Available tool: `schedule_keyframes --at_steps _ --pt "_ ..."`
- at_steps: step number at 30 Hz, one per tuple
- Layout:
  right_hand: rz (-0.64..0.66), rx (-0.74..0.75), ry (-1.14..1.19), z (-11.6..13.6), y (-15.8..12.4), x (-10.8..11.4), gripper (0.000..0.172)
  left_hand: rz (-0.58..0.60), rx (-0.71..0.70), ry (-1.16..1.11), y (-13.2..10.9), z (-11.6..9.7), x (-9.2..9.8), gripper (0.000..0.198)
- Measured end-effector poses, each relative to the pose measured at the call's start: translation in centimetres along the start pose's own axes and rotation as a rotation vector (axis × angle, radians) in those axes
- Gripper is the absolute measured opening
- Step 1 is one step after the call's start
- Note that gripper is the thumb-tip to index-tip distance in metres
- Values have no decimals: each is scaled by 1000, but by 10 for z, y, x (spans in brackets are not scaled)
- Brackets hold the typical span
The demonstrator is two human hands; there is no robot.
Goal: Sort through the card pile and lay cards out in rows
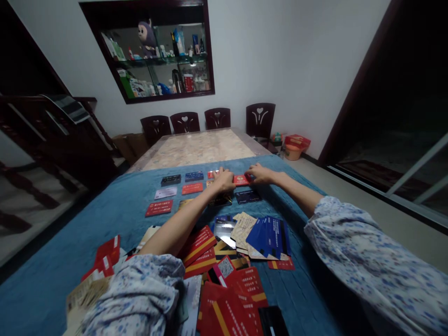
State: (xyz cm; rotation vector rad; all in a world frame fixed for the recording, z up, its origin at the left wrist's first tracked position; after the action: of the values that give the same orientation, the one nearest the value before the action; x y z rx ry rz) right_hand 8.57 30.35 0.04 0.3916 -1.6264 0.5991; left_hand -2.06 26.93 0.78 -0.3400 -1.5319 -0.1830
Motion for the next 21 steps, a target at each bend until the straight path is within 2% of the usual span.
schedule_keyframes --at_steps 9,16,21 --pt "73 -18 -13 -3 14 -11 37 76 23 13 14 1 -8 22" --pt "101 -46 -7 0 19 -10 50 93 48 27 18 2 -11 30" --pt "154 -65 9 3 24 -11 40 99 65 34 13 -3 -10 34"
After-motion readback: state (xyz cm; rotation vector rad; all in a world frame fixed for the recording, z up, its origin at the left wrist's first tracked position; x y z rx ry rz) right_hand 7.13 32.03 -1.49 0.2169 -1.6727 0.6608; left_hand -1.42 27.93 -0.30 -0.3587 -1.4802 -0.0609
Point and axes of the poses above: each hand's wrist, its own y-axis towards the middle knuckle, its own x-axis out of the back of the hand, z = x × y, the point moved 9 cm from there along y, towards the middle knuckle, and after that the axes turned 8 degrees about z, right-handed, at the moved point
